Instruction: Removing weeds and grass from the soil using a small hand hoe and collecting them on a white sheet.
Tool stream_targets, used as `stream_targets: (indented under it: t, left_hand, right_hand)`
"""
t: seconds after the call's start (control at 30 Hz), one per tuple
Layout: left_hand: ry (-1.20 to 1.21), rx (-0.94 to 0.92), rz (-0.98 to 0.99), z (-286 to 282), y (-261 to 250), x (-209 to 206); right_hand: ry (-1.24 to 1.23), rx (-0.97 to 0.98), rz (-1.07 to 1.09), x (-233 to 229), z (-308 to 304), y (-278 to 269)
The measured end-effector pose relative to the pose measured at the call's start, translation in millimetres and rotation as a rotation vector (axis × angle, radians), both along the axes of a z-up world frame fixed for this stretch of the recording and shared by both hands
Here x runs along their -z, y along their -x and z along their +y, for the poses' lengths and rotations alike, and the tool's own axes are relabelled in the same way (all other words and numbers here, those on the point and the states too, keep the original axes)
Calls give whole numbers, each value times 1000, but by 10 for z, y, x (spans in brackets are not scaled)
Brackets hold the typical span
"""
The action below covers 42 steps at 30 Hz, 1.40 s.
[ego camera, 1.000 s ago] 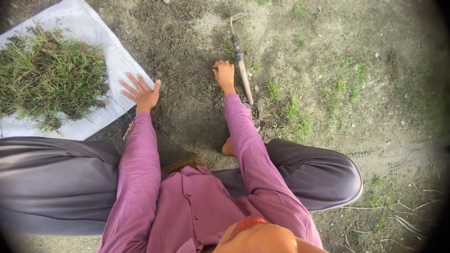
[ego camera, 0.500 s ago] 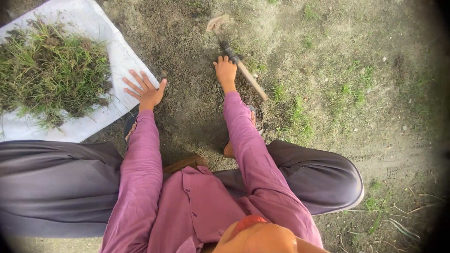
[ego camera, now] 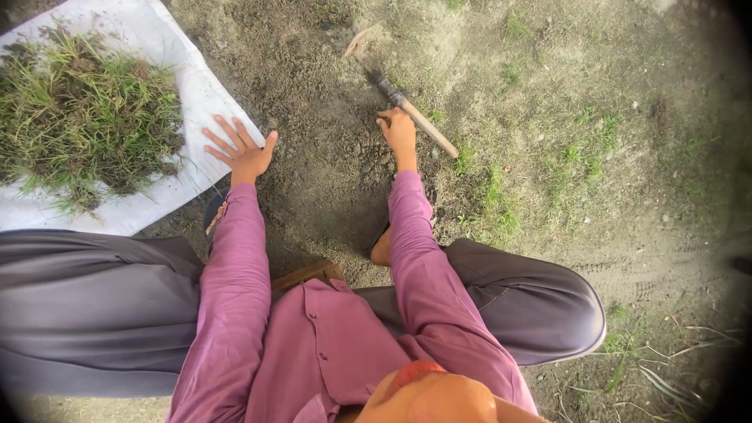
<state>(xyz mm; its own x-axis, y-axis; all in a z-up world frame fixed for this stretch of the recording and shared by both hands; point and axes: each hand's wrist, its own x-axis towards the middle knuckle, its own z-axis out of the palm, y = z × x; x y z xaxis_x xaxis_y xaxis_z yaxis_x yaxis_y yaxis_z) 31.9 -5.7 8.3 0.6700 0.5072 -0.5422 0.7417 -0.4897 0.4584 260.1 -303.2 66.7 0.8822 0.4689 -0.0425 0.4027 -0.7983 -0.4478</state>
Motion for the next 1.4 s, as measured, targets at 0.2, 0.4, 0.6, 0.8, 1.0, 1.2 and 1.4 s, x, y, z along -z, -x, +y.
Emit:
stream_targets:
  t: [0.2,0.4,0.6,0.8,1.0,1.2,1.4]
  left_hand:
    - [39,8,62,28,-40,-17]
    - [167,128,332,235,-217,-437]
    - [96,80,-95,1057,-118,351]
    - [-200,-470,-643,1031,-37,-873]
    - [-326,-386,-519,832,-226,-258]
    - [-349,-167,-307,471,-629,-65]
    - [-257,6,-98,637,-492,344]
  right_hand:
    - [-46,75,48,109,131,139]
    - [-98,-93,345,35,618,305]
    - [-195,-214,325,-257,1634,1008]
    - [-265,-519,457,-854,2286,1760]
    - [29,-194,268,-655,1650,1014]
    - [402,326,-235,-87,282,88]
    - [457,235,-288,306,-708,-213]
